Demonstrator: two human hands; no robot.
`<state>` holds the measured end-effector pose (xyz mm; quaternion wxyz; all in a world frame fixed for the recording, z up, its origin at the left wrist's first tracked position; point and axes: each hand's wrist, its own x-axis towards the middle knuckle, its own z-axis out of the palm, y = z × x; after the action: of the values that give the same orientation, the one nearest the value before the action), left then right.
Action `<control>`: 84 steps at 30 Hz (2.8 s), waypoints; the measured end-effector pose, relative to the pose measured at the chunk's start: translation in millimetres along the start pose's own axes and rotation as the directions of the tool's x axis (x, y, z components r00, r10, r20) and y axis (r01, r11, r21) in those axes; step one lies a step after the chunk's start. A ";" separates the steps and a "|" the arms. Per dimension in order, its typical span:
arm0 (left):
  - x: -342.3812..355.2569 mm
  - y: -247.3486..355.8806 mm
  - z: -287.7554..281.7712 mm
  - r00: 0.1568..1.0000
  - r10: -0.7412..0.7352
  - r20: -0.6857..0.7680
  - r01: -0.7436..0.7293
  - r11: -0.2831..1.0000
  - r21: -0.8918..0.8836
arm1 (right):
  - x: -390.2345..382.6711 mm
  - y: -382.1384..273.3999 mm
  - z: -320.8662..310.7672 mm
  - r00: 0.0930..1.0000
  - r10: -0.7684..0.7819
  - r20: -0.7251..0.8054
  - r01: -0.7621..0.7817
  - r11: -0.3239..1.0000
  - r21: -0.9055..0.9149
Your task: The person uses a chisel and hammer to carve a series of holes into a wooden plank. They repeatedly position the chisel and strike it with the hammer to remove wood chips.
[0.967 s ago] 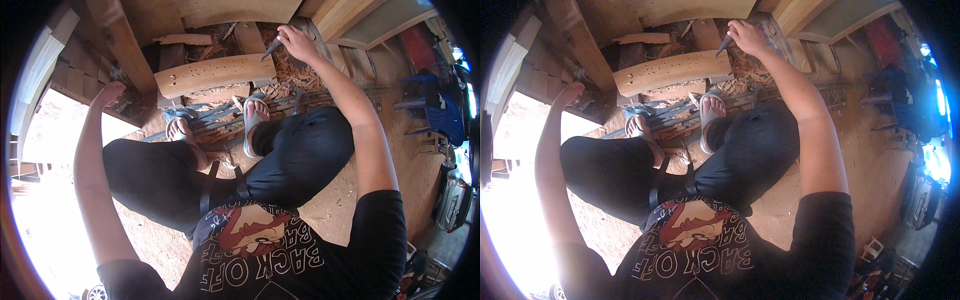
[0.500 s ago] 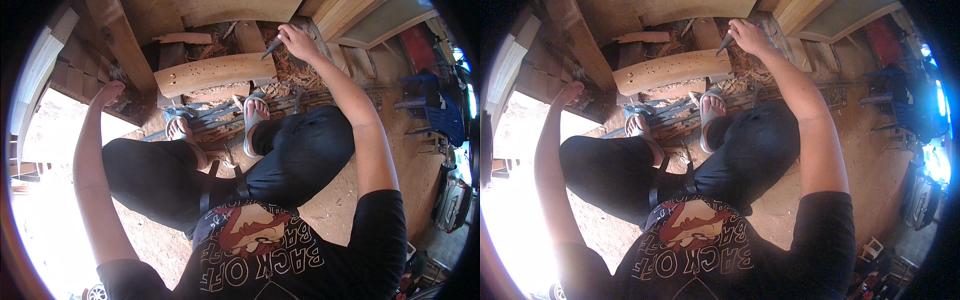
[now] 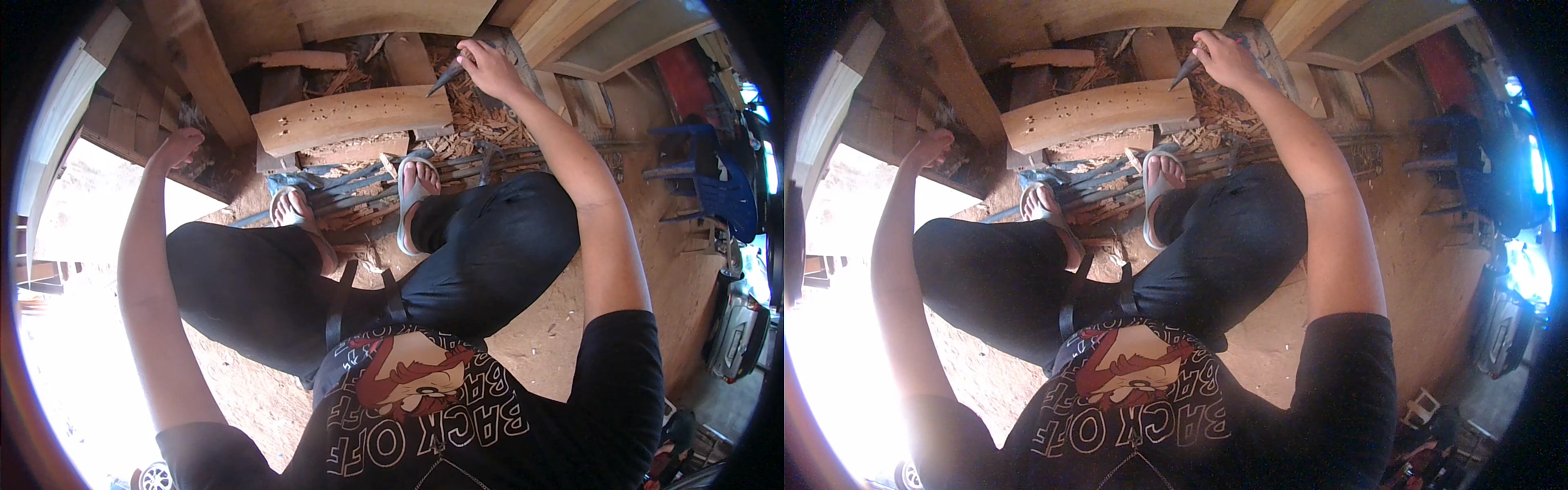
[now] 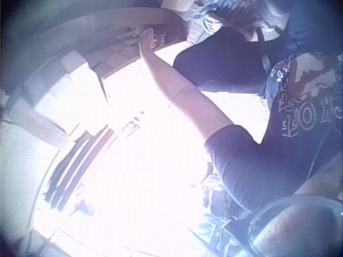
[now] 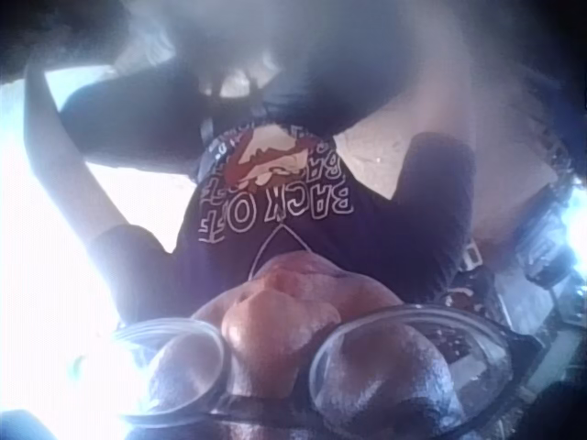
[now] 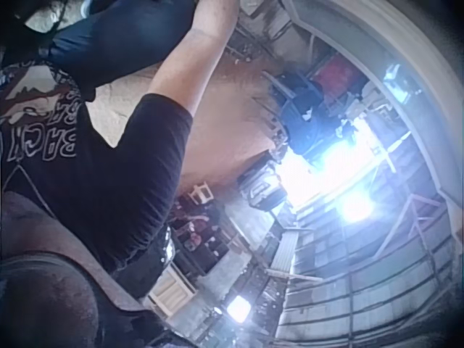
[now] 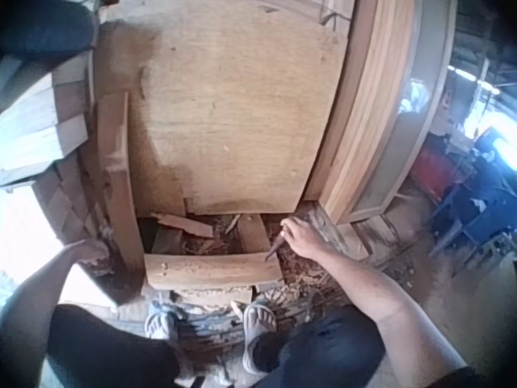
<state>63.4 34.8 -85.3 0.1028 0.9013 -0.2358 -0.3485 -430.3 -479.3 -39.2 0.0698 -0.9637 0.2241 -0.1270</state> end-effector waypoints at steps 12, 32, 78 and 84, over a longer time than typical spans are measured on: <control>-8.4 7.0 0.3 1.000 -0.018 -0.017 0.018 1.000 -0.014 | -1.4 -5.4 -3.0 0.999 -0.049 -0.010 0.049 0.999 -0.001; -4.6 6.4 -2.7 1.000 0.026 0.014 -0.026 0.999 0.046 | 12.0 -19.8 6.6 0.962 -0.258 -0.089 0.266 0.959 0.098; -17.9 286.5 55.5 0.740 0.670 0.063 -0.653 0.692 0.306 | 31.2 -56.1 1.1 0.959 -0.280 0.034 0.281 0.959 -0.019; -5.6 376.6 142.7 0.567 0.823 -0.038 -0.812 0.566 0.146 | 43.6 -46.8 9.5 0.937 -0.344 -0.063 0.347 0.936 0.050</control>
<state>-169.9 -292.2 -55.3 0.2138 0.7106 -0.6395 -0.2012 -370.6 -456.6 -30.0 0.0696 -0.9818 0.0491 -0.1696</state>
